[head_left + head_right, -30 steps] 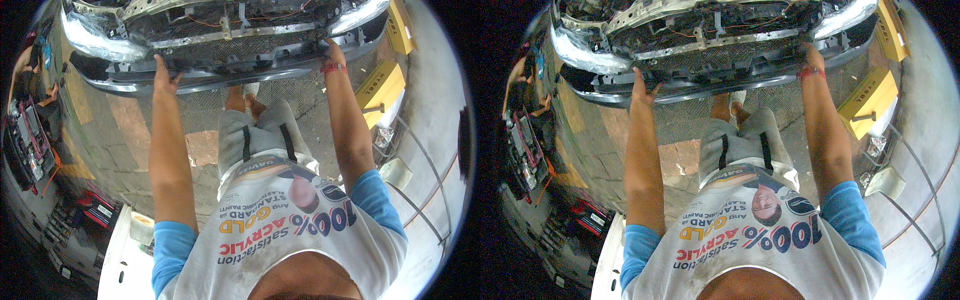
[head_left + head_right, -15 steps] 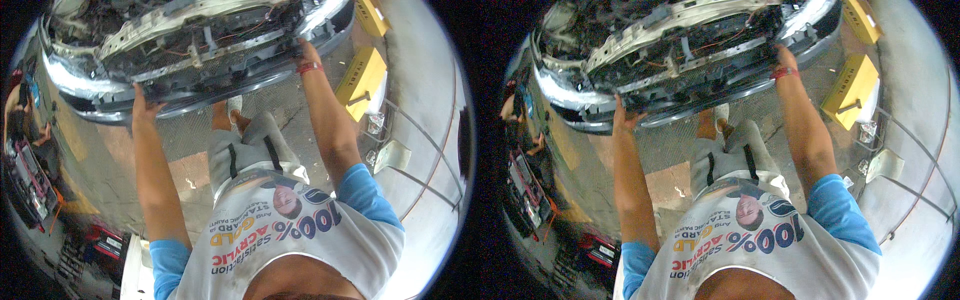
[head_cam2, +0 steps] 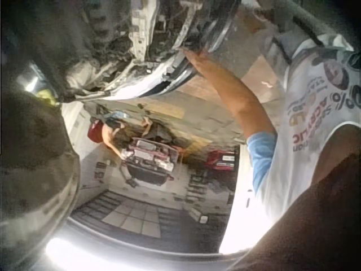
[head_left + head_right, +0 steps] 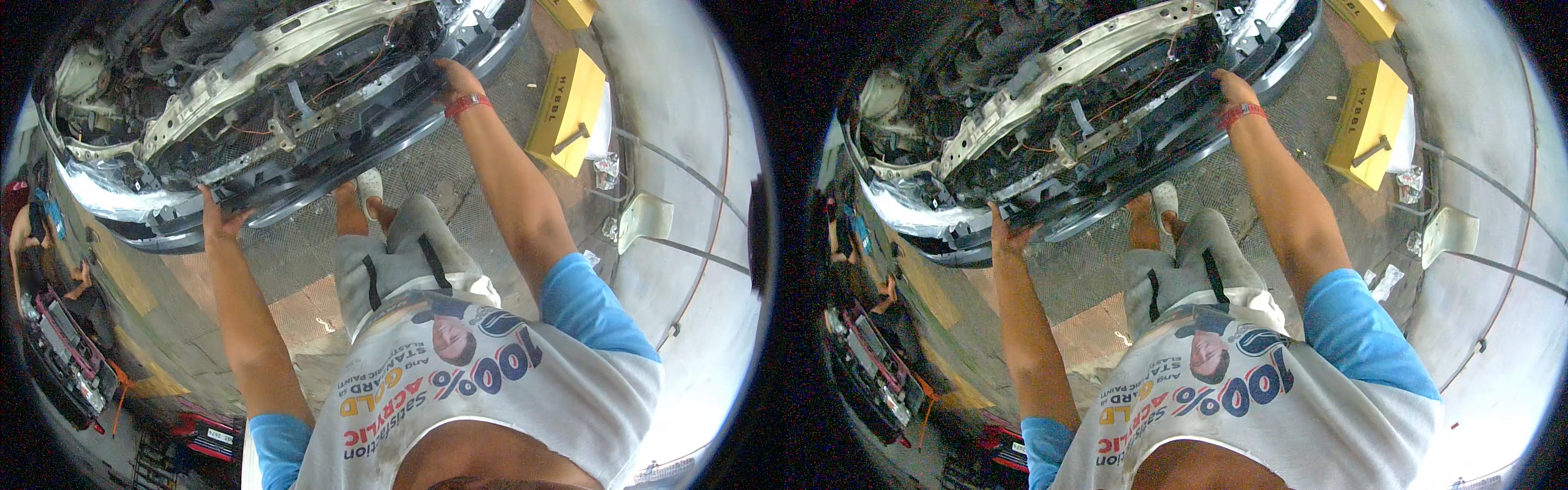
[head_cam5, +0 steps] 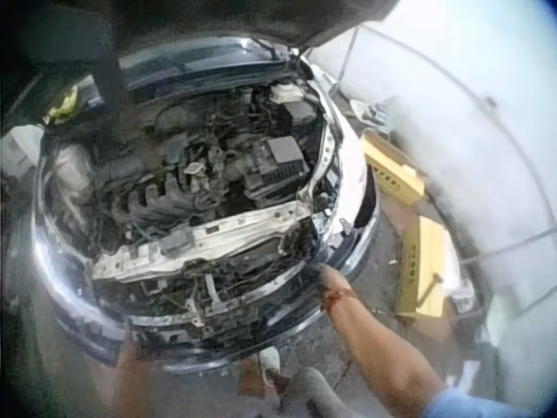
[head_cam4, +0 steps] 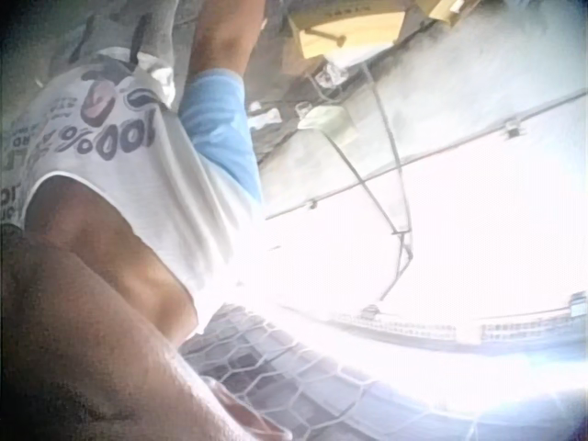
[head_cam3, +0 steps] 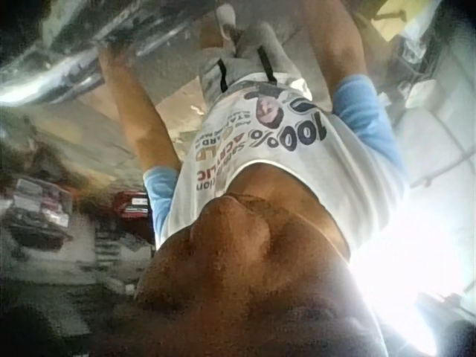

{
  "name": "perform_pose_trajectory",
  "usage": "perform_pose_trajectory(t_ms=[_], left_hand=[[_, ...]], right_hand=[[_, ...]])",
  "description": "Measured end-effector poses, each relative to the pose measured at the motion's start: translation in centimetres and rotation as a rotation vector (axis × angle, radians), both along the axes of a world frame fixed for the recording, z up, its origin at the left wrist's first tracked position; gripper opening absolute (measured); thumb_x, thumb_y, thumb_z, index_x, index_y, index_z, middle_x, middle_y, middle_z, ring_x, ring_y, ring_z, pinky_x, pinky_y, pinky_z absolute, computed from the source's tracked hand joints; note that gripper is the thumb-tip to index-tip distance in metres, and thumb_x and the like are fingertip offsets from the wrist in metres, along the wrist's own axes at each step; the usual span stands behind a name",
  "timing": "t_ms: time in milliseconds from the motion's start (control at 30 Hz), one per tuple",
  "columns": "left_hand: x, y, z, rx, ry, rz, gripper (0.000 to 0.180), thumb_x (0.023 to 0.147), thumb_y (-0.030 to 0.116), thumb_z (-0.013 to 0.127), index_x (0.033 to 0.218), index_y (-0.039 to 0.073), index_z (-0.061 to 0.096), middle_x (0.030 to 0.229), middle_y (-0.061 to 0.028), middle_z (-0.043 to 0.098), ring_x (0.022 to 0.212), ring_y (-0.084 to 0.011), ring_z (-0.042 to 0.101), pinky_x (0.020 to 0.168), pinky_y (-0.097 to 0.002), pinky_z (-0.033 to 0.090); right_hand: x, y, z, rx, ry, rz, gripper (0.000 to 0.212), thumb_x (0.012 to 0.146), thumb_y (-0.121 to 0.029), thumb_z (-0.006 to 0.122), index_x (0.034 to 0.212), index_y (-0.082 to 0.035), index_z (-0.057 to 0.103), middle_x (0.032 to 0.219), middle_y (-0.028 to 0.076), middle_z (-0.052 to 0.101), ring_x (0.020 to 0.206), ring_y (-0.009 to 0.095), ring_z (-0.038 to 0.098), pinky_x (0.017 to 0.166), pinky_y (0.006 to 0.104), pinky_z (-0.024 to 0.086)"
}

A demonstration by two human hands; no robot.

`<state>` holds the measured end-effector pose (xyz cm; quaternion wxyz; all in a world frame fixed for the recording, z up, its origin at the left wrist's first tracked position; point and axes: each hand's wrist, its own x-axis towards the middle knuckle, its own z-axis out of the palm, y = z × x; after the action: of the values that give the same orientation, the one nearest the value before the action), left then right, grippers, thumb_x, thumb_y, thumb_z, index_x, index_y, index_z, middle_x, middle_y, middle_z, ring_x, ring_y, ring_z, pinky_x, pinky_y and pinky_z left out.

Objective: The person uses a cordless drill to fasten screws into the front bumper of a white car, then aligns and fits the bumper onto the vehicle's front frame.

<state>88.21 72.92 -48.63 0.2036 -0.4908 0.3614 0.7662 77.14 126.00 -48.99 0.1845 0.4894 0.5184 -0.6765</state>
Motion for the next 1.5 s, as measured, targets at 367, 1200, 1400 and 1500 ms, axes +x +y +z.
perform_pose_trajectory(t_ms=[367, 1200, 1400, 1500], left_hand=[[0.7, -1.6, -2.6, 0.044, 0.050, -0.078, 0.094, 0.086, 0.076, 0.045, 0.152, 0.011, 0.025, 0.154, -0.0191, 0.030, 0.141, -0.0428, 0.028, 0.110, -0.0663, 0.025], [-4.3, -0.6, -3.0, -0.184, 0.010, 0.043, 0.084, 0.086, 0.072, 0.050, 0.147, 0.016, 0.036, 0.148, -0.0107, 0.044, 0.134, -0.0348, 0.043, 0.108, -0.0627, 0.030], [-4.6, -0.3, -2.3, -0.173, 0.001, 0.096, 0.061, 0.101, 0.052, 0.036, 0.150, 0.016, 0.031, 0.152, -0.0109, 0.037, 0.137, -0.0365, 0.037, 0.109, -0.0657, 0.028], [-4.6, -1.4, -4.1, -0.137, -0.025, 0.155, 0.057, 0.106, 0.044, 0.028, 0.153, 0.013, 0.022, 0.157, -0.0105, 0.026, 0.142, -0.0386, 0.028, 0.111, -0.0660, 0.025]], right_hand=[[-1.4, -0.2, -0.4, -0.016, 0.027, -0.030, 0.039, 0.092, -0.034, 0.056, 0.120, -0.007, 0.062, 0.116, 0.011, 0.067, 0.102, 0.031, 0.062, 0.081, 0.0551, 0.048], [-2.1, 1.3, -5.1, -0.211, 0.035, -0.196, 0.059, 0.086, -0.020, 0.067, 0.135, -0.003, 0.039, 0.134, 0.025, 0.043, 0.113, 0.040, 0.053, 0.094, 0.0589, 0.046], [-1.2, 0.3, -4.9, -0.203, 0.077, -0.148, 0.057, 0.087, -0.023, 0.066, 0.135, -0.003, 0.041, 0.134, 0.025, 0.045, 0.114, 0.042, 0.054, 0.090, 0.0610, 0.047], [-0.5, 0.1, -4.9, -0.145, 0.080, -0.035, 0.055, 0.089, -0.028, 0.064, 0.135, -0.004, 0.043, 0.133, 0.027, 0.046, 0.114, 0.041, 0.054, 0.085, 0.0597, 0.048]])
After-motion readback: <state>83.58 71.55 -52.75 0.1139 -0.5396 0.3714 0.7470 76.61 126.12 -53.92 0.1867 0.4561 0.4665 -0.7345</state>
